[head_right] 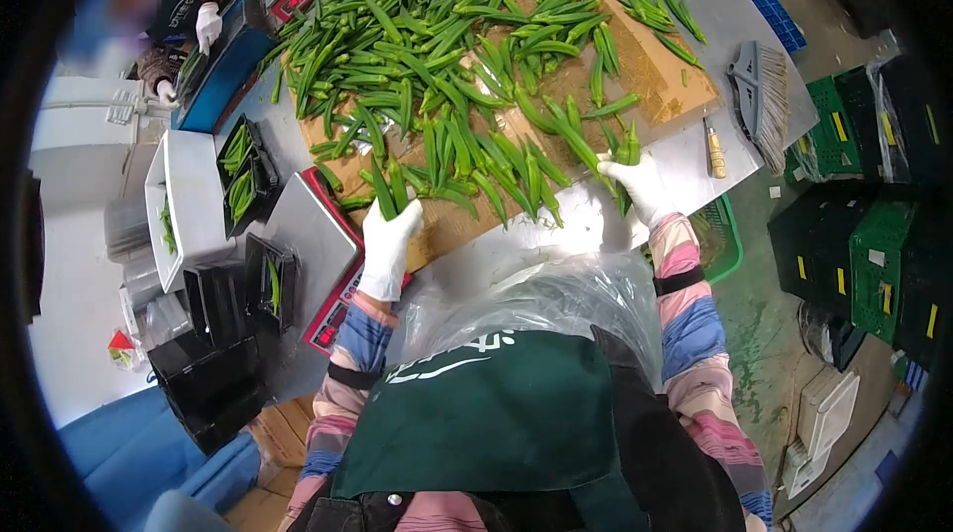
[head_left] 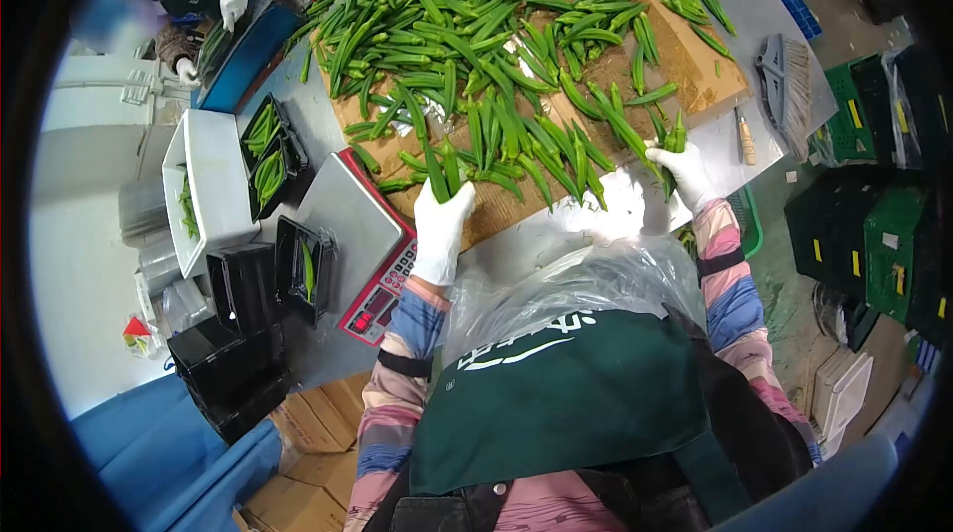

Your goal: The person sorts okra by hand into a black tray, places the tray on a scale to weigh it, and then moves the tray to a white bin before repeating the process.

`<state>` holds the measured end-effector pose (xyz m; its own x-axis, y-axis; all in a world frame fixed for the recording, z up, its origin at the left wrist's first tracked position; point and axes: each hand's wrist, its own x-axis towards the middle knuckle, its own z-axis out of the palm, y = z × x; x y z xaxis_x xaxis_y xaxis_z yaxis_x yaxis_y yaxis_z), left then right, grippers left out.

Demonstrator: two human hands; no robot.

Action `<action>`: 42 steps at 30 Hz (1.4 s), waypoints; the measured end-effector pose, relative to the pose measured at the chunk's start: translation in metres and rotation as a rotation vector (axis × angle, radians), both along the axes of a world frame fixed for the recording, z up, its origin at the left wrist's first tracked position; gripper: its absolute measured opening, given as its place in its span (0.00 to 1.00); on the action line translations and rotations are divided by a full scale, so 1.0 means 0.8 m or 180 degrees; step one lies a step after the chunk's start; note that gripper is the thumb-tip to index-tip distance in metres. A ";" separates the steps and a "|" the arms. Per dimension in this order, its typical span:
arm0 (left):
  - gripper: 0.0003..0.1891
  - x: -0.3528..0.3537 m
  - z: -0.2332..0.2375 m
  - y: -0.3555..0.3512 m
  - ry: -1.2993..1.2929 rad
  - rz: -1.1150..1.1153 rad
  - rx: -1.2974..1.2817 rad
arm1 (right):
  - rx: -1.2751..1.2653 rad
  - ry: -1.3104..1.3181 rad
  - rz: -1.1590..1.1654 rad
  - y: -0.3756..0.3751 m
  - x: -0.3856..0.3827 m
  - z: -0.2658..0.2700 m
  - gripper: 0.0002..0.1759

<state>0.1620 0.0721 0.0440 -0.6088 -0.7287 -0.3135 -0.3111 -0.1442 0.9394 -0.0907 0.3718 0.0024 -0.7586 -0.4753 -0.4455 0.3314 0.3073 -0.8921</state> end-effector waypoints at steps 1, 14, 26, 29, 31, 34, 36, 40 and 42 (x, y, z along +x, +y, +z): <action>0.11 -0.018 -0.003 -0.008 0.0041 -0.0033 0.0038 | -0.0093 0.0042 -0.0097 -0.006 -0.008 -0.003 0.21; 0.19 -0.149 -0.050 -0.009 -0.1123 -0.0816 -0.1981 | 0.2288 0.2057 0.0310 -0.126 -0.030 -0.049 0.34; 0.13 -0.144 -0.008 0.026 -0.0178 -0.2341 -0.3428 | 0.2563 0.2238 0.1582 -0.116 0.049 -0.022 0.41; 0.11 -0.159 -0.044 0.032 -0.0363 -0.2940 -0.3937 | 0.2398 0.2633 0.1621 -0.108 0.044 -0.038 0.43; 0.10 -0.170 -0.044 0.029 -0.0229 -0.2975 -0.4132 | 0.2407 0.2650 0.1734 -0.110 0.037 -0.031 0.43; 0.12 -0.177 -0.037 0.014 -0.0346 -0.3363 -0.4188 | 0.2277 0.2418 0.1676 -0.109 0.034 -0.027 0.43; 0.17 -0.172 -0.058 -0.010 0.0083 -0.3067 -0.4064 | 0.2005 0.1957 0.1256 -0.108 0.029 -0.025 0.41; 0.16 -0.148 0.001 0.007 0.0374 -0.1784 -0.1783 | -0.0030 0.0136 0.0669 -0.071 0.027 0.013 0.27; 0.15 -0.128 0.026 0.007 0.0608 -0.1531 0.0752 | -0.0404 -0.0906 0.0568 -0.053 0.038 0.032 0.21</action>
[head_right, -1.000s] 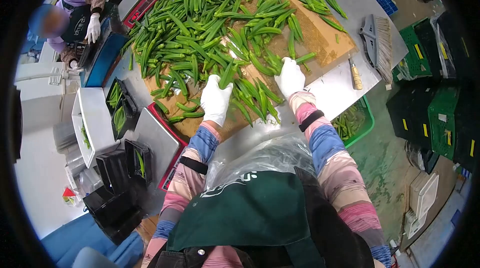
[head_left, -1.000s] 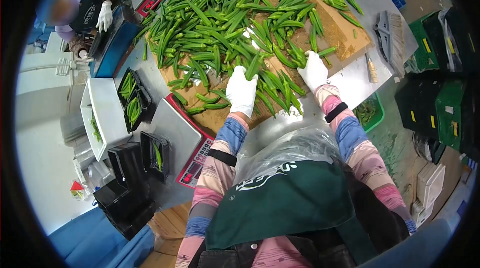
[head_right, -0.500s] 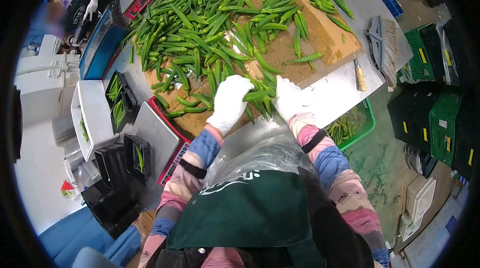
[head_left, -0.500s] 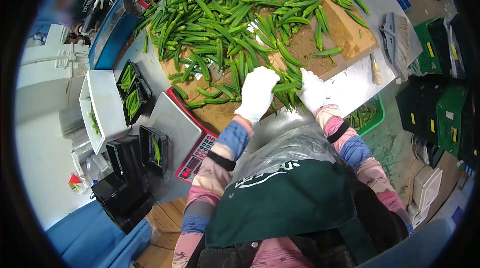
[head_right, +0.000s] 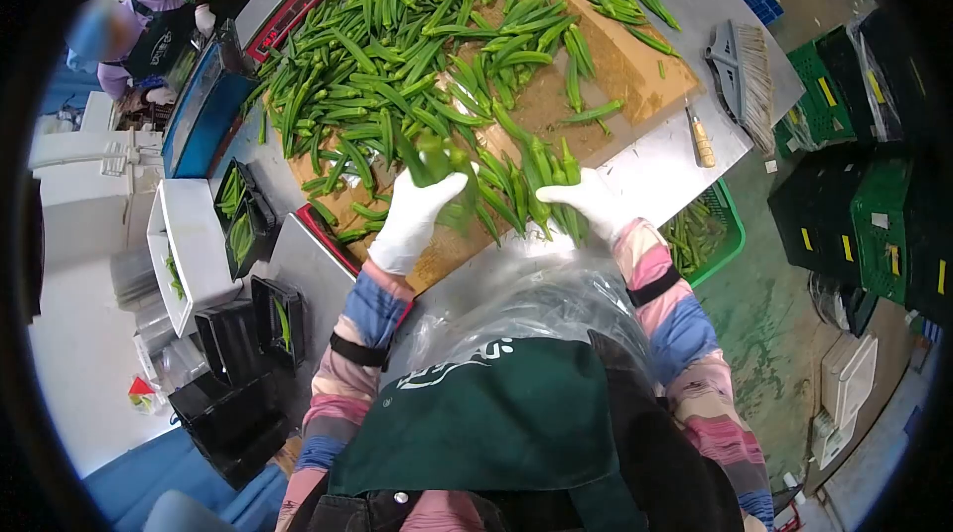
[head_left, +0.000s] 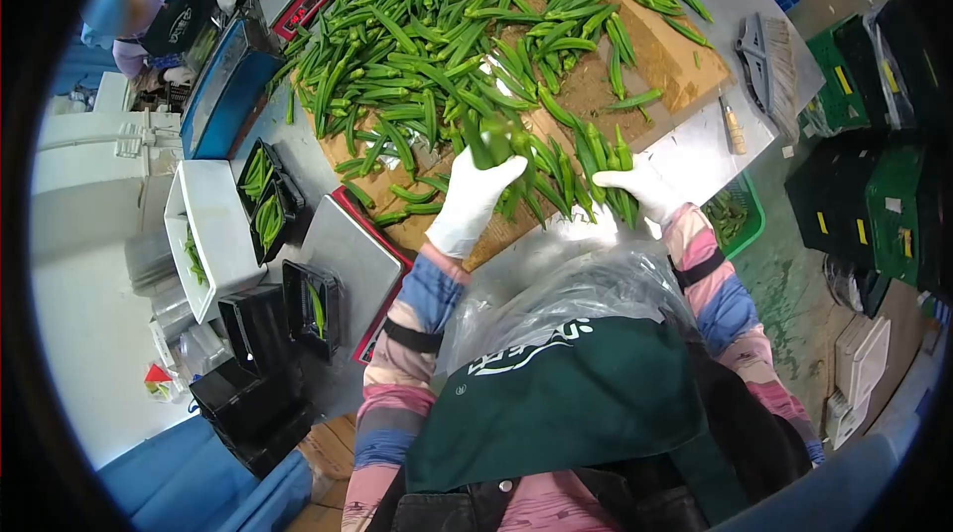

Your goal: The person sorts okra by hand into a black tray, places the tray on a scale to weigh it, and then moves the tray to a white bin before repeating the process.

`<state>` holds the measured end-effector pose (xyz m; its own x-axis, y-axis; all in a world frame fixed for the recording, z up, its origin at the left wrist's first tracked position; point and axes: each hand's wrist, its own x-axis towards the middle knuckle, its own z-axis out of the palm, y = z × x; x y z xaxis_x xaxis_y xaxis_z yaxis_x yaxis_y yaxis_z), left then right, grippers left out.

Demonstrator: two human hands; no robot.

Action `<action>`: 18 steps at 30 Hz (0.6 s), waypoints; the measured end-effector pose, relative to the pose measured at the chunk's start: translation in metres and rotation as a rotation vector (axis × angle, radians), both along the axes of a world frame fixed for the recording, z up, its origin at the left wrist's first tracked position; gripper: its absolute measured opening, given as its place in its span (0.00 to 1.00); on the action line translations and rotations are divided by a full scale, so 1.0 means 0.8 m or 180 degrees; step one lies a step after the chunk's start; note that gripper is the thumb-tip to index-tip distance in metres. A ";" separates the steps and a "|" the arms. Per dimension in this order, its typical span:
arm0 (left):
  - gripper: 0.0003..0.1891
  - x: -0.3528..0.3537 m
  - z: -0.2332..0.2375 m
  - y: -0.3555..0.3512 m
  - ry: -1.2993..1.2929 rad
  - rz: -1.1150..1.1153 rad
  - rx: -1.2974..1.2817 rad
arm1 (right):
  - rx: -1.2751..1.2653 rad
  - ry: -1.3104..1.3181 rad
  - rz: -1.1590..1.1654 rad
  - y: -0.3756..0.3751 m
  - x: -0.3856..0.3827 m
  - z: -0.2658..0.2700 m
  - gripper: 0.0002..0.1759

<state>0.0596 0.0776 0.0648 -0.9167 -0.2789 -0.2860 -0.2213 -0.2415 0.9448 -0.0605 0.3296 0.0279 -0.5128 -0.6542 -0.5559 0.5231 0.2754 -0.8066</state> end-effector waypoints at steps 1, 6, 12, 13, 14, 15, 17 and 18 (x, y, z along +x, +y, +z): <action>0.18 0.012 0.007 -0.007 -0.0275 -0.0454 0.0517 | -0.0352 -0.0418 -0.0122 0.002 0.010 0.005 0.21; 0.26 0.060 0.025 0.050 -0.0299 -0.0079 0.2262 | -0.1166 -0.1300 0.0152 -0.009 0.049 -0.001 0.22; 0.26 0.103 0.042 0.060 -0.0175 0.0278 0.2575 | -0.0906 -0.1356 0.0355 -0.016 0.061 0.001 0.21; 0.26 0.109 0.044 0.060 -0.0159 0.0358 0.2598 | -0.0896 -0.1414 0.0377 -0.017 0.063 -0.002 0.21; 0.26 0.114 0.046 0.060 -0.0144 0.0436 0.2620 | -0.0915 -0.1438 0.0418 -0.016 0.064 -0.003 0.21; 0.26 0.119 0.047 0.059 -0.0129 0.0511 0.2642 | -0.0934 -0.1460 0.0457 -0.017 0.065 0.000 0.22; 0.27 0.126 0.042 0.060 -0.0091 0.0502 0.2549 | -0.0938 -0.1445 0.0492 -0.019 0.069 0.006 0.22; 0.28 0.127 0.040 0.060 -0.0074 0.0490 0.2506 | -0.0922 -0.1405 0.0486 -0.021 0.071 0.008 0.22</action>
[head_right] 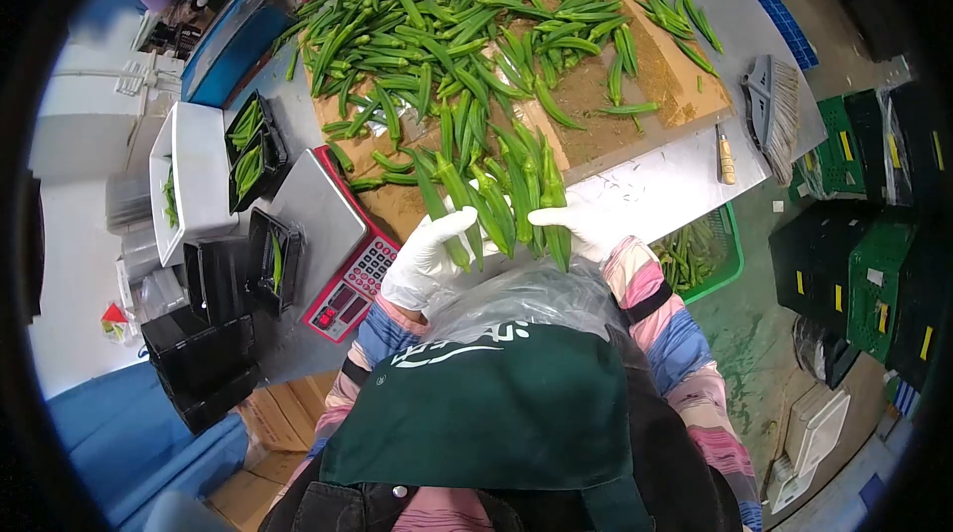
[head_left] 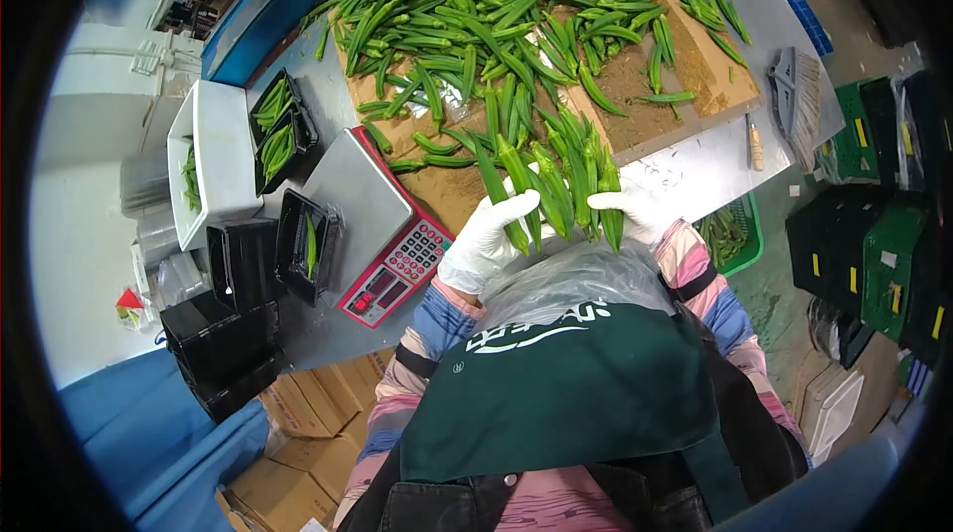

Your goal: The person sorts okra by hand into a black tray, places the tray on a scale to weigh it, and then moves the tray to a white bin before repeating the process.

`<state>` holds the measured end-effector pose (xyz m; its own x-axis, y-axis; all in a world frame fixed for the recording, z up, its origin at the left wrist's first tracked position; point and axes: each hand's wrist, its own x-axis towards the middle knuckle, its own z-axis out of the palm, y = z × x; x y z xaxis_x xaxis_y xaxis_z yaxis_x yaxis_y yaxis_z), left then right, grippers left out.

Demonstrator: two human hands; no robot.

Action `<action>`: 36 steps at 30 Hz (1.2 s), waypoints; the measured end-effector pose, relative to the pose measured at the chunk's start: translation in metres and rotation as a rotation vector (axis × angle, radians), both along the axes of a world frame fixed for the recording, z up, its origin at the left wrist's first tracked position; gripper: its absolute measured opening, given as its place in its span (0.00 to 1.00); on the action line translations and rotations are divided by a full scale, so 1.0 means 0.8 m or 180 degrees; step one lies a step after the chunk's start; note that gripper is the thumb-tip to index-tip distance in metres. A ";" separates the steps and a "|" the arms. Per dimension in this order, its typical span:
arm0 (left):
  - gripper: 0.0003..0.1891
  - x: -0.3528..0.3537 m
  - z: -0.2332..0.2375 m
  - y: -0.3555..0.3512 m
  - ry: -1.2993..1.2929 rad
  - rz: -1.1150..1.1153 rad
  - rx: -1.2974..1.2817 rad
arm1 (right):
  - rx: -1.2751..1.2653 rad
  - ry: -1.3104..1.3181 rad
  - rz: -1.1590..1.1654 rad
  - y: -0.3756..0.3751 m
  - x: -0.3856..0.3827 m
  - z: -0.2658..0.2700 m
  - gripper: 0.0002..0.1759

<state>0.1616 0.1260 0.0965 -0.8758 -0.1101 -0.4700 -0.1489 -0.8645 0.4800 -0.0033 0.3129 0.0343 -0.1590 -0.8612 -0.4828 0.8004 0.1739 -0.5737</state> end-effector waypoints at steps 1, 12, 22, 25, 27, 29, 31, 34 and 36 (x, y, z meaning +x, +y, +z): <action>0.28 0.002 0.000 0.000 -0.0009 0.0002 0.0021 | 0.0016 0.0042 -0.0013 -0.001 0.002 0.001 0.22; 0.19 -0.042 0.014 0.045 0.0136 -0.0575 -0.0929 | -0.0011 0.0170 -0.0690 0.050 -0.002 0.046 0.30; 0.16 -0.138 -0.038 0.072 -0.0156 -0.1006 -0.4085 | 0.0360 0.1495 -0.2525 0.366 -0.033 0.037 0.42; 0.12 -0.157 -0.078 0.029 -0.0854 -0.0473 -0.4715 | 0.0385 0.1217 -0.2900 0.342 -0.008 0.034 0.42; 0.14 -0.165 -0.078 0.033 -0.0955 -0.0527 -0.4838 | 0.0547 0.1210 -0.2840 0.315 -0.003 0.019 0.37; 0.18 -0.166 -0.074 0.049 -0.1073 -0.0990 -0.5344 | 0.0562 0.1038 -0.2732 0.274 0.001 0.017 0.34; 0.23 -0.168 -0.101 0.061 -0.1258 -0.1502 -0.6144 | 0.0415 0.0766 -0.2556 0.250 0.003 0.002 0.32; 0.27 -0.164 -0.116 0.065 -0.1072 -0.1641 -0.6577 | -0.0022 0.0438 -0.2034 0.212 0.003 0.005 0.36; 0.23 -0.162 -0.110 0.062 -0.1008 -0.1440 -0.6092 | -0.0114 0.0366 -0.1834 0.190 0.001 0.017 0.38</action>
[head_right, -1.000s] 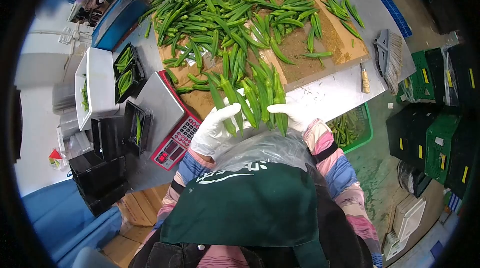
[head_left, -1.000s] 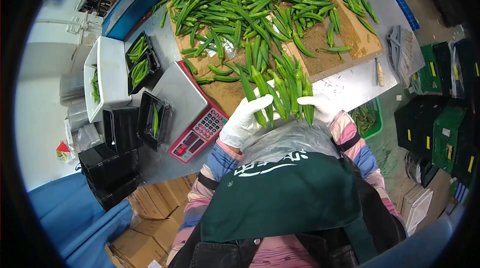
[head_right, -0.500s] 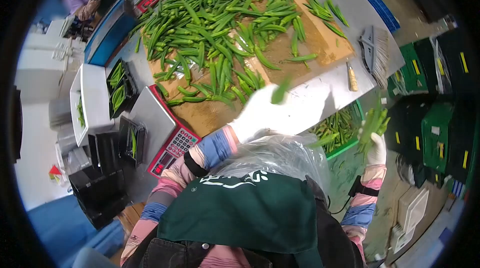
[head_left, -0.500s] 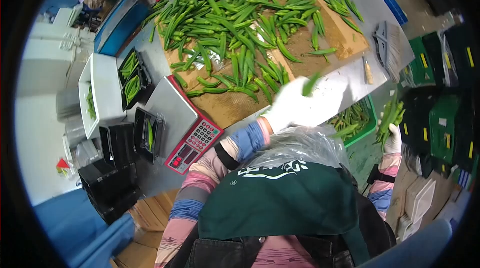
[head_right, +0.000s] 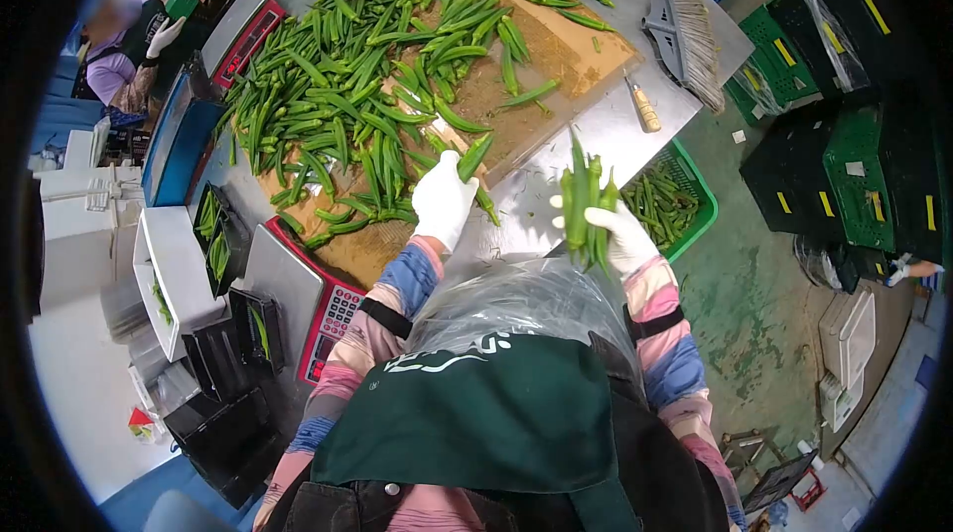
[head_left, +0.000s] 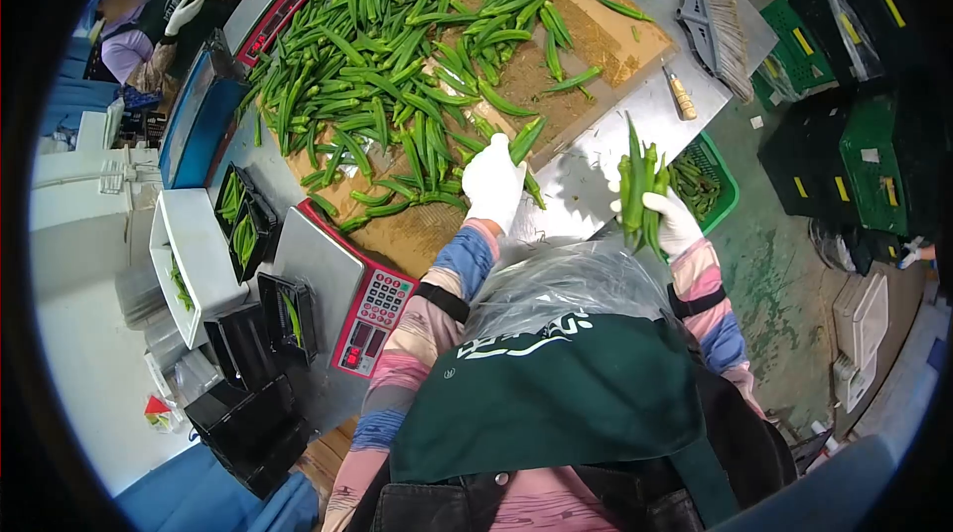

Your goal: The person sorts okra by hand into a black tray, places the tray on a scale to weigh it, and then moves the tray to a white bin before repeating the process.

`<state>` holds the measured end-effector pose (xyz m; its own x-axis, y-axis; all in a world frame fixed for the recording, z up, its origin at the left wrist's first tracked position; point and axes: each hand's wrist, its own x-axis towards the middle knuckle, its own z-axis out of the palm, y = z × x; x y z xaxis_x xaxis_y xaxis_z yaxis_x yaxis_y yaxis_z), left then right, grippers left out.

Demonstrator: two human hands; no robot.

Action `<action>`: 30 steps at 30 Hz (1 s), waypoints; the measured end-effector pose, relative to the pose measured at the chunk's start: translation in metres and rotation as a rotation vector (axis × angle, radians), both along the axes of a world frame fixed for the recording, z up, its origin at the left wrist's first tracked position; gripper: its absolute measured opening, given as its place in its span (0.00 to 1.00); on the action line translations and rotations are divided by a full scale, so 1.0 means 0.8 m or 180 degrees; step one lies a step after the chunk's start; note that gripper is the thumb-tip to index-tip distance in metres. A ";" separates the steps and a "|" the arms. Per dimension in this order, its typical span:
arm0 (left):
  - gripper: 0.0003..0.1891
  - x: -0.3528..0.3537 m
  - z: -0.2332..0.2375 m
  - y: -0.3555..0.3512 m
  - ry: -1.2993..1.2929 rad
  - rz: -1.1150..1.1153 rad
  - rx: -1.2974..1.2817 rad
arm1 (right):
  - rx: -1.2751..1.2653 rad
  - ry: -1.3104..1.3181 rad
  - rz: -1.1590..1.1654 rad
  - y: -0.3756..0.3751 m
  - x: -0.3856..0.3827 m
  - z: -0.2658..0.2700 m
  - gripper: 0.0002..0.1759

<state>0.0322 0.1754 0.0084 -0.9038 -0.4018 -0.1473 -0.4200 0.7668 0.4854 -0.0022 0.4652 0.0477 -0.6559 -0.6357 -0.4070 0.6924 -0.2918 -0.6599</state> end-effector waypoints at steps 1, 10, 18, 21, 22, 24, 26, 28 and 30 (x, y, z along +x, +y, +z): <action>0.23 0.002 0.006 -0.002 0.0090 0.0131 0.0380 | -0.0085 -0.0132 0.0053 -0.005 -0.002 -0.002 0.39; 0.13 0.045 0.112 0.005 0.0321 0.0575 0.4454 | -0.0107 -0.0214 0.0389 -0.051 -0.008 0.009 0.36; 0.19 0.033 0.129 0.033 0.0289 0.0370 0.4167 | -0.0222 0.0433 -0.0470 0.025 -0.039 0.016 0.38; 0.16 0.070 0.055 -0.039 0.0896 0.0641 0.2355 | -0.0034 0.0502 -0.0516 0.055 -0.040 0.027 0.36; 0.18 0.089 0.055 -0.053 0.0531 0.0885 0.1879 | 0.0062 0.0473 -0.0575 0.057 -0.035 0.023 0.35; 0.20 0.128 0.044 -0.066 -0.0326 0.1017 0.1271 | 0.0259 0.0411 -0.0675 0.058 -0.023 0.009 0.34; 0.22 0.154 0.028 -0.050 -0.0796 0.0787 0.0787 | 0.0276 0.0299 -0.0395 0.043 -0.013 -0.001 0.36; 0.22 0.175 -0.018 -0.040 -0.0399 0.0272 -0.0030 | 0.0249 0.0314 0.0001 0.010 -0.009 0.003 0.35; 0.23 0.178 -0.030 -0.039 -0.0113 0.0443 0.0534 | 0.0255 0.0076 0.0308 -0.023 -0.007 0.001 0.33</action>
